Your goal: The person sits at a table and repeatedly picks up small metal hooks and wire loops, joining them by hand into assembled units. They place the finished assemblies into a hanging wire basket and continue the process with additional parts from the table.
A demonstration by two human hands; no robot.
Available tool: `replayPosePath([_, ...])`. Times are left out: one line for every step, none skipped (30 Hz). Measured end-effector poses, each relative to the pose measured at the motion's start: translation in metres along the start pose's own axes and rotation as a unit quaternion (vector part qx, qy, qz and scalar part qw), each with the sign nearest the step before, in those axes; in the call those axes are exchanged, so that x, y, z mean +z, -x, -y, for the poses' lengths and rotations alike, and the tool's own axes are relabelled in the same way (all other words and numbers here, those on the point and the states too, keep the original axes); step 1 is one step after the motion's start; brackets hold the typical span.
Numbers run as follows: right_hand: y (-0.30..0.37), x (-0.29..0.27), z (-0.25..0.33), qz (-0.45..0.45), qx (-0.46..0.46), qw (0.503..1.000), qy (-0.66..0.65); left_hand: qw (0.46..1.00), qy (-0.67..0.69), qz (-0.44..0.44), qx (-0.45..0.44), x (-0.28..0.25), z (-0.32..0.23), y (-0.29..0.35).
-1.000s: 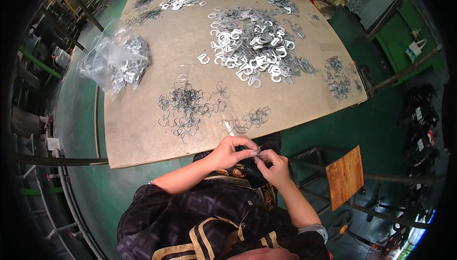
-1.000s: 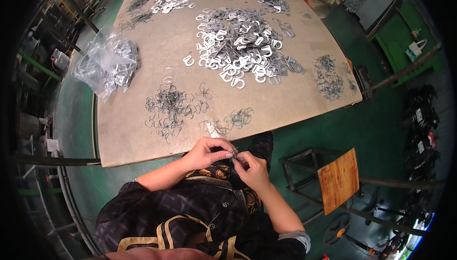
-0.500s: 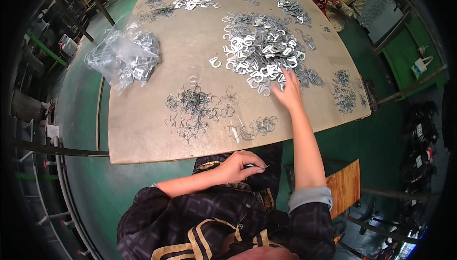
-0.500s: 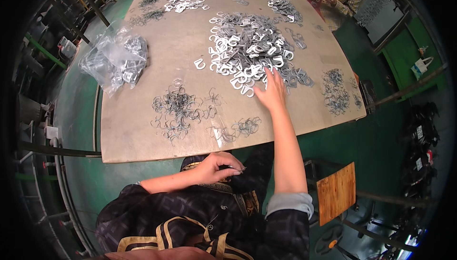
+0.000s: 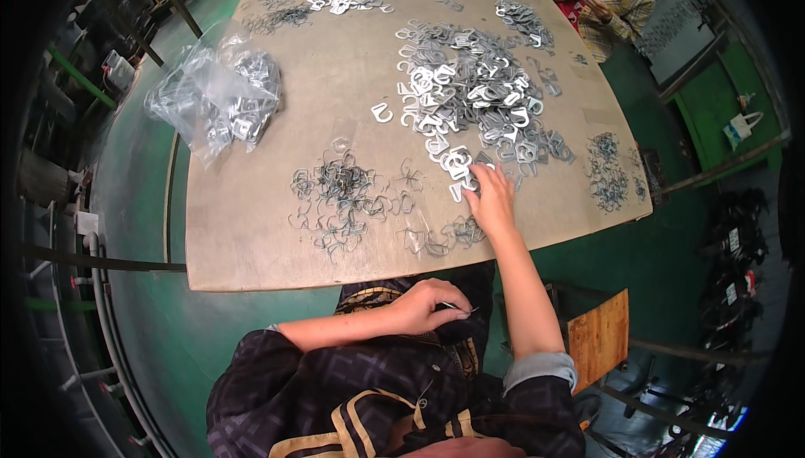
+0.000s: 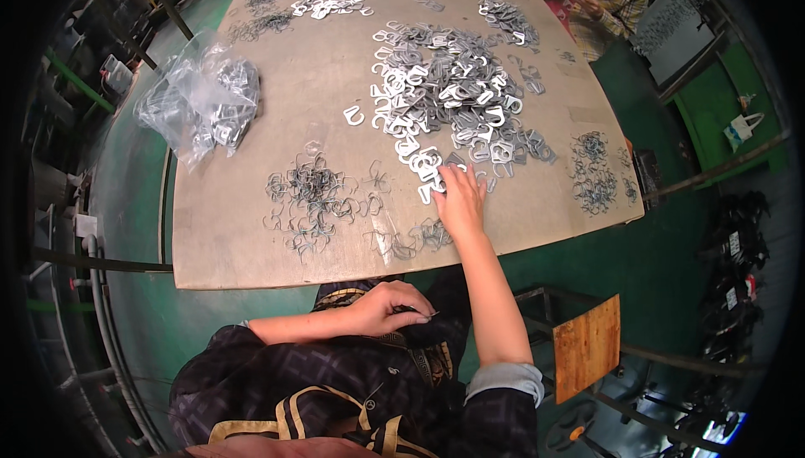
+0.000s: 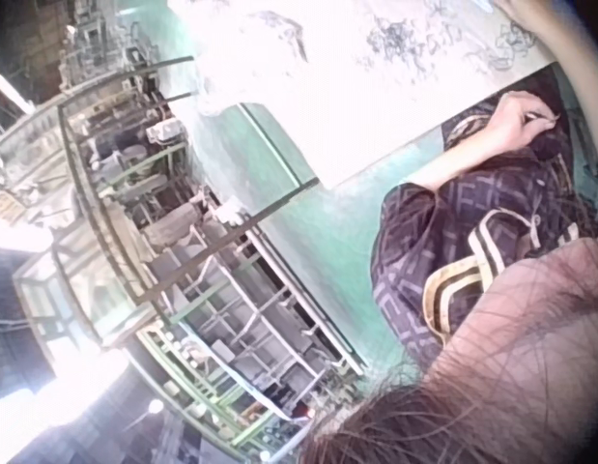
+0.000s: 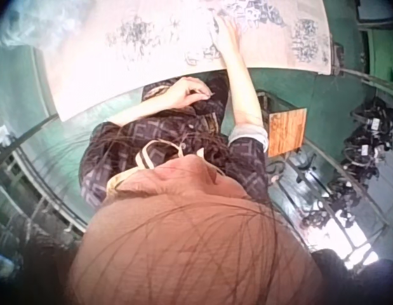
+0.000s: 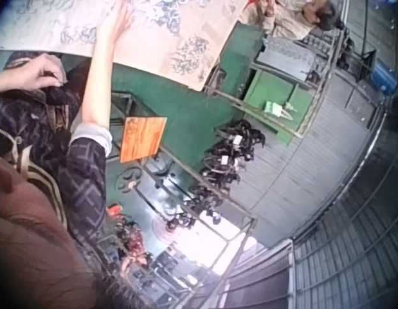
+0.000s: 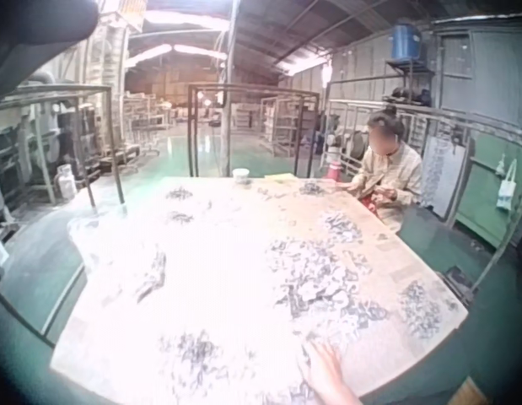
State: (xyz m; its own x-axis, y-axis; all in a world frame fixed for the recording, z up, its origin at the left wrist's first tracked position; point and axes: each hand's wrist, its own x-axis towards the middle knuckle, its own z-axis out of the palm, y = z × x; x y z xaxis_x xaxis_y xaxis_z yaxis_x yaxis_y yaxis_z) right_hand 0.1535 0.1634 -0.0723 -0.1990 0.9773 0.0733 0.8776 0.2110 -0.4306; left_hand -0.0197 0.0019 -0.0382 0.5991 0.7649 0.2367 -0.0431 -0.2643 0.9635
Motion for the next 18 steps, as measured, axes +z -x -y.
replayPosePath([0.003, 0.0, -0.002, -0.011, -0.011, 1.0, 0.001, 1.0, -0.005, 0.003, 0.0, 0.001, 0.001, 0.0])
replayPosePath([0.006, 0.0, -0.005, -0.022, -0.024, 0.999, 0.001, 1.0, -0.004, 0.0, -0.003, 0.001, 0.0, 0.001])
replayPosePath([0.007, -0.003, -0.003, -0.034, -0.036, 0.999, 0.001, 1.0, -0.004, -0.001, -0.005, 0.001, -0.001, 0.001])
replayPosePath([0.008, -0.005, 0.002, -0.068, -0.046, 0.997, 0.006, 1.0, -0.005, -0.004, -0.006, 0.002, -0.002, 0.001])
replayPosePath([0.009, -0.008, 0.007, -0.102, -0.056, 0.993, 0.01, 1.0, -0.005, -0.007, -0.008, 0.002, -0.002, 0.002])
replayPosePath([0.01, -0.011, 0.014, -0.137, -0.065, 0.988, 0.013, 1.0, -0.005, -0.008, -0.01, 0.002, -0.002, 0.004])
replayPosePath([0.008, -0.009, 0.017, -0.134, -0.08, 0.987, 0.031, 1.0, -0.004, -0.009, -0.012, 0.002, -0.002, 0.004])
replayPosePath([0.006, -0.008, 0.021, -0.131, -0.095, 0.986, 0.049, 1.0, -0.004, -0.01, -0.01, 0.002, -0.002, 0.005])
replayPosePath([0.003, -0.006, 0.024, -0.128, -0.109, 0.983, 0.066, 1.0, -0.004, -0.011, -0.009, 0.002, -0.002, 0.005])
replayPosePath([0.001, -0.003, 0.025, -0.124, -0.133, 0.979, 0.088, 1.0, -0.004, -0.012, -0.007, 0.002, -0.002, 0.006])
replayPosePath([-0.003, 0.001, 0.025, -0.12, -0.157, 0.974, 0.11, 1.0, -0.004, -0.012, -0.005, 0.003, -0.002, 0.006])
replayPosePath([-0.006, 0.004, 0.026, -0.116, -0.182, 0.968, 0.132, 1.0, -0.004, -0.014, -0.001, 0.003, -0.002, 0.006])
replayPosePath([-0.009, 0.005, 0.026, -0.107, -0.196, 0.964, 0.145, 1.0, -0.004, -0.016, 0.002, 0.003, -0.002, 0.007])
replayPosePath([-0.011, 0.005, 0.025, -0.097, -0.21, 0.96, 0.159, 1.0, -0.007, -0.018, 0.003, 0.003, -0.002, 0.007])
replayPosePath([-0.013, 0.006, 0.023, -0.088, -0.223, 0.956, 0.172, 1.0, -0.009, -0.02, 0.005, 0.003, -0.002, 0.008])
replayPosePath([-0.014, 0.007, 0.022, -0.099, -0.237, 0.951, 0.172, 1.0, -0.011, -0.022, 0.007, 0.003, -0.002, 0.008])
replayPosePath([-0.014, 0.008, 0.021, -0.11, -0.25, 0.947, 0.172, 1.0, -0.012, -0.022, 0.004, 0.003, -0.002, 0.008])
replayPosePath([-0.015, 0.009, 0.02, -0.12, -0.264, 0.941, 0.172, 1.0, -0.012, -0.023, 0.002, 0.003, -0.004, 0.008])
